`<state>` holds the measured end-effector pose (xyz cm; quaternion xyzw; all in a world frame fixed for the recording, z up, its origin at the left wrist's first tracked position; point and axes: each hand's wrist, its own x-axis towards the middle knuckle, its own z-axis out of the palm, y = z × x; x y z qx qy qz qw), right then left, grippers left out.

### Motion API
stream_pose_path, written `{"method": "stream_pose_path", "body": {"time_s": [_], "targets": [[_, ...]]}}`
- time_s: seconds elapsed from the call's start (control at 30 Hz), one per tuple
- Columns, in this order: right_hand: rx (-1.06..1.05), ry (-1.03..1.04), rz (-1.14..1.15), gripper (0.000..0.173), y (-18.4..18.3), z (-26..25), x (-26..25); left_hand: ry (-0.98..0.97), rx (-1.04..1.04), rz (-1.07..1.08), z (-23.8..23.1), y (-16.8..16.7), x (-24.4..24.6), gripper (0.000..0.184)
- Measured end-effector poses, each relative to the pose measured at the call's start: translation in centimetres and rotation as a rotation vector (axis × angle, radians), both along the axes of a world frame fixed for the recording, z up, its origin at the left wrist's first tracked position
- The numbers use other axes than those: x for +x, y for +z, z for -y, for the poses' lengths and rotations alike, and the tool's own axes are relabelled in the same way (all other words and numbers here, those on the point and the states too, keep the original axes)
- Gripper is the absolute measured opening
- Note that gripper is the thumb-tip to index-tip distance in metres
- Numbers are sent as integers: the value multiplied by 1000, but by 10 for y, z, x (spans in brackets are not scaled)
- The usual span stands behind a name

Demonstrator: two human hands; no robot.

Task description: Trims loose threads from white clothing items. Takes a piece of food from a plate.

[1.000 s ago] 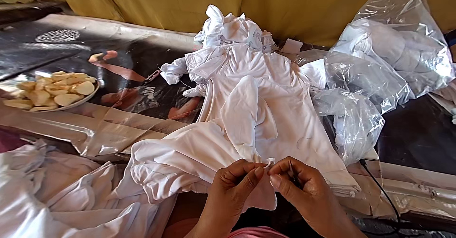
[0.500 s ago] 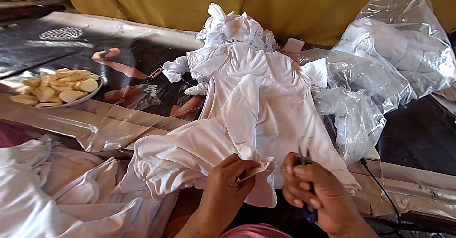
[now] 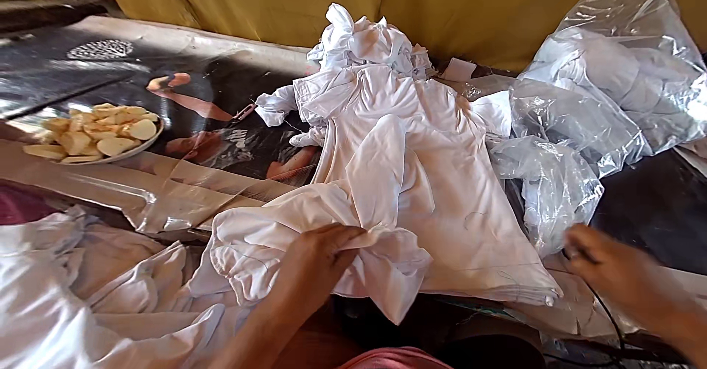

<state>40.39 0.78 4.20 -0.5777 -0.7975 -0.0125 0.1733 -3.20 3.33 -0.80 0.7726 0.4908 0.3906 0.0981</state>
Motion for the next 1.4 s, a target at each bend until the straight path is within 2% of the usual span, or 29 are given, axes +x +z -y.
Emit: {"method": "stream_pose_path", "body": {"time_s": [0.07, 0.13, 0.2, 0.23, 0.3, 0.33, 0.37, 0.4, 0.47, 0.53, 0.6, 0.67, 0.73, 0.8, 0.87, 0.93, 1.0, 1.07, 1.13, 1.2, 1.27, 1.33, 1.4], "targets": [[-116, -233, -73, 11, 20, 12, 43, 18, -118, 116, -3, 4, -13, 18], [-149, -319, -279, 15, 28, 26, 52, -45, -277, 257, -4, 9, -6, 11], [-156, -119, -632, 12, 16, 37, 29, -203, -382, 333, -3, 11, 21, 9], [-189, 31, -736, 22, 7, 36, 6, -291, -406, 353, -3, 13, 38, 9], [-214, 229, -807, 50, -10, 27, -63, -412, -424, 401, -4, 17, 68, 11], [-229, 283, -822, 58, -16, 21, -97, -436, -428, 433, -4, 19, 76, 12], [-233, 316, -823, 59, -21, 13, -125, -445, -429, 472, -5, 22, 78, 15], [-240, 320, -824, 52, -24, 3, -146, -447, -428, 509, -5, 24, 73, 19], [-309, 254, -867, 25, -26, -17, -166, -417, -379, 537, -3, 25, 49, 31], [-430, 189, -970, 12, -22, -32, -170, -272, -216, 452, 5, 19, 16, 37], [-554, 144, -1100, 9, -18, -42, -169, -66, -65, 398, 23, 9, -5, 25], [-627, 90, -1194, 9, -13, -46, -171, 19, -83, 379, 46, 2, -7, 18], [-672, 6, -1299, 14, -7, -47, -177, 42, -203, 292, 63, -8, 6, 23], [-700, -89, -1402, 18, -2, -46, -182, 104, -344, 177, 67, -19, 23, 41], [-732, -172, -1496, 23, 1, -45, -184, 147, -394, 170, 62, -28, 35, 48], [-773, -227, -1592, 26, 2, -42, -184, 128, -305, 319, 54, -39, 45, 33], [-822, -227, -1682, 29, 0, -38, -183, 53, -252, 643, 43, -35, 53, 16], [-896, -191, -1715, 28, -4, -33, -180, 43, -326, 1000, 27, -4, 51, 15], [-1020, -130, -1625, 19, -10, -20, -181, 72, -365, 1142, 9, 40, 38, 21], [-1118, -38, -1394, 8, -21, 1, -188, -102, -312, 1049, 0, 75, 23, 27], [-1064, 25, -1213, 14, -31, 16, -190, -353, -275, 716, -8, 93, 10, 17], [-827, 73, -1270, 28, -35, 22, -182, -416, -307, 418, -13, 95, 12, 10], [-633, 99, -1348, 39, -25, 14, -177, -443, -395, 348, -15, 85, 19, 14]]}}
